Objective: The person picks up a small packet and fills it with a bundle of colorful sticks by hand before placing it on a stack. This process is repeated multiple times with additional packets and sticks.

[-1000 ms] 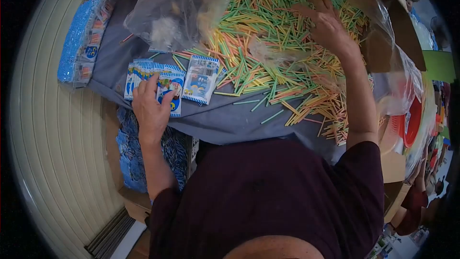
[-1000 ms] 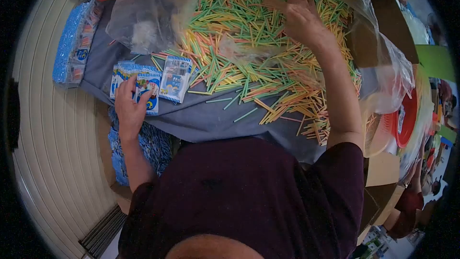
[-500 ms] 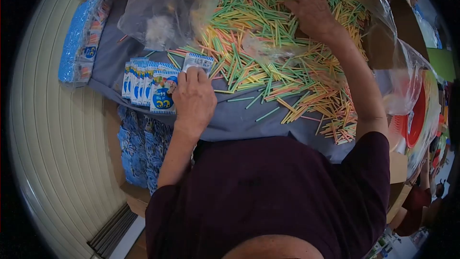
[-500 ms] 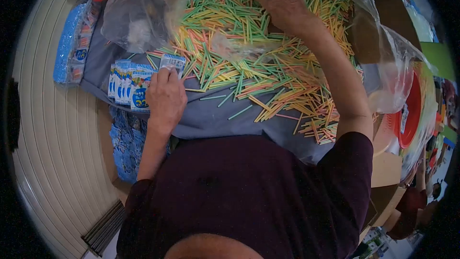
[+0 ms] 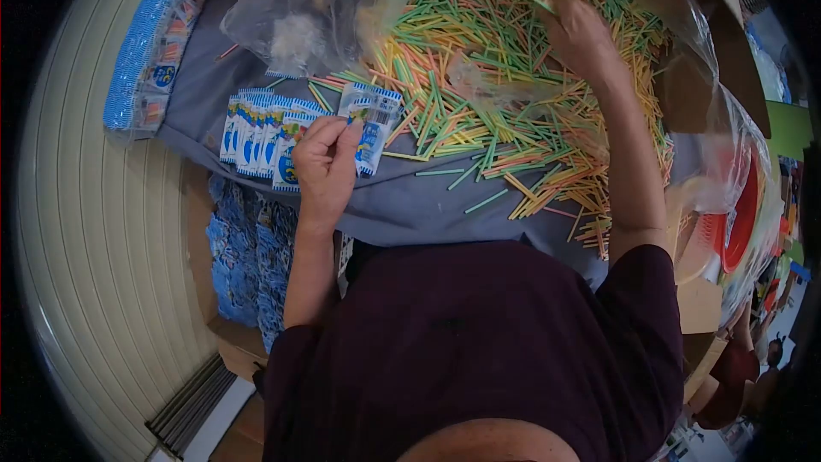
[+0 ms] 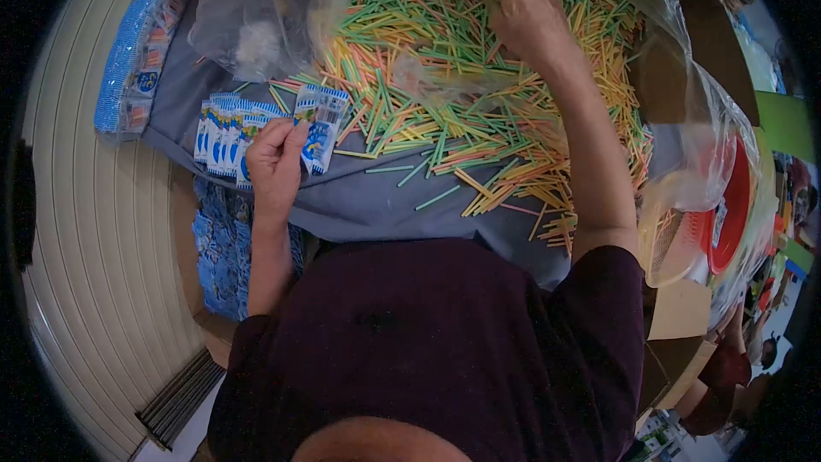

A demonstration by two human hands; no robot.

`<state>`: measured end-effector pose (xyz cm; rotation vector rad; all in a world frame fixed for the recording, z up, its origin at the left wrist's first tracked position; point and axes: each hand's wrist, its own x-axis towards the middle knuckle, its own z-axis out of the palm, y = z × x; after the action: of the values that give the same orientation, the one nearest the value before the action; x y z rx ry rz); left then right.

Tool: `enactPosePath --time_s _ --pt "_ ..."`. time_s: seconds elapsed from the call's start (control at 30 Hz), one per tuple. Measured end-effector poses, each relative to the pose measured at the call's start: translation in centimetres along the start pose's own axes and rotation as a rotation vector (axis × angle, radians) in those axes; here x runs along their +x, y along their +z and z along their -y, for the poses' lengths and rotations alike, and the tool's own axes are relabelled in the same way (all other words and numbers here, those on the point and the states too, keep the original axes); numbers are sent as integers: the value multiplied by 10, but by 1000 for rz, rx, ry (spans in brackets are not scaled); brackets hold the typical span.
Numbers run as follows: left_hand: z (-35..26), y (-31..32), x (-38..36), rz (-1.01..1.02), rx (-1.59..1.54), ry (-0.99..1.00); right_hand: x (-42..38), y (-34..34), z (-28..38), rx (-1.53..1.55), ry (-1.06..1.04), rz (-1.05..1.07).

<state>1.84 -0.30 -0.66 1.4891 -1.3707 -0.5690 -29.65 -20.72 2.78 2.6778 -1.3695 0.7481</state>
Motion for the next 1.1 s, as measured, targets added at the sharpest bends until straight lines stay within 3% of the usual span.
enactPosePath --time_s 0.07,0.13,0.17,0.23,0.27,0.33,0.4,0.5,0.57,0.6,0.63,0.7,0.73,0.87,0.97,1.03,1.1 --pt "3 0 -2 -18 -80 -23 -6 -10 36 -6 211 302" --pt "0 8 -3 -135 155 206 -10 2 50 -89 168 396" --pt "-1 11 -3 -127 149 208 -13 5 55 -169 123 484" --pt "-4 14 0 -78 552 472 -2 3 57 -188 147 563" --pt "-8 15 -2 -77 549 478 2 2 57 -200 163 642" --pt "-16 15 -7 -24 610 307 -10 14 48 -208 79 521" --pt "-14 9 -8 -21 617 322 -17 22 40 -207 -30 411" --pt "-1 2 -6 -42 542 341 -16 27 23 -237 33 279" --pt "1 0 -4 -56 450 355 -15 33 4 37 179 177" --pt "-2 0 -1 -98 485 416 -14 36 9 233 142 -119" --pt "-4 2 2 -137 514 479 -12 29 7 227 149 -121" --pt "-4 6 1 -83 552 482 -5 7 1 531 538 212" --pt "-3 7 -1 -36 600 479 -10 12 -10 544 374 136" --pt "-7 9 -9 33 626 416 -8 3 25 874 598 -54" --pt "-13 7 -9 54 692 362 -6 24 9 1085 517 -92" --pt "-5 5 -5 30 585 331 0 24 4 1539 480 -18" --pt "-4 2 -2 17 454 283 7 23 17 1542 421 -134"
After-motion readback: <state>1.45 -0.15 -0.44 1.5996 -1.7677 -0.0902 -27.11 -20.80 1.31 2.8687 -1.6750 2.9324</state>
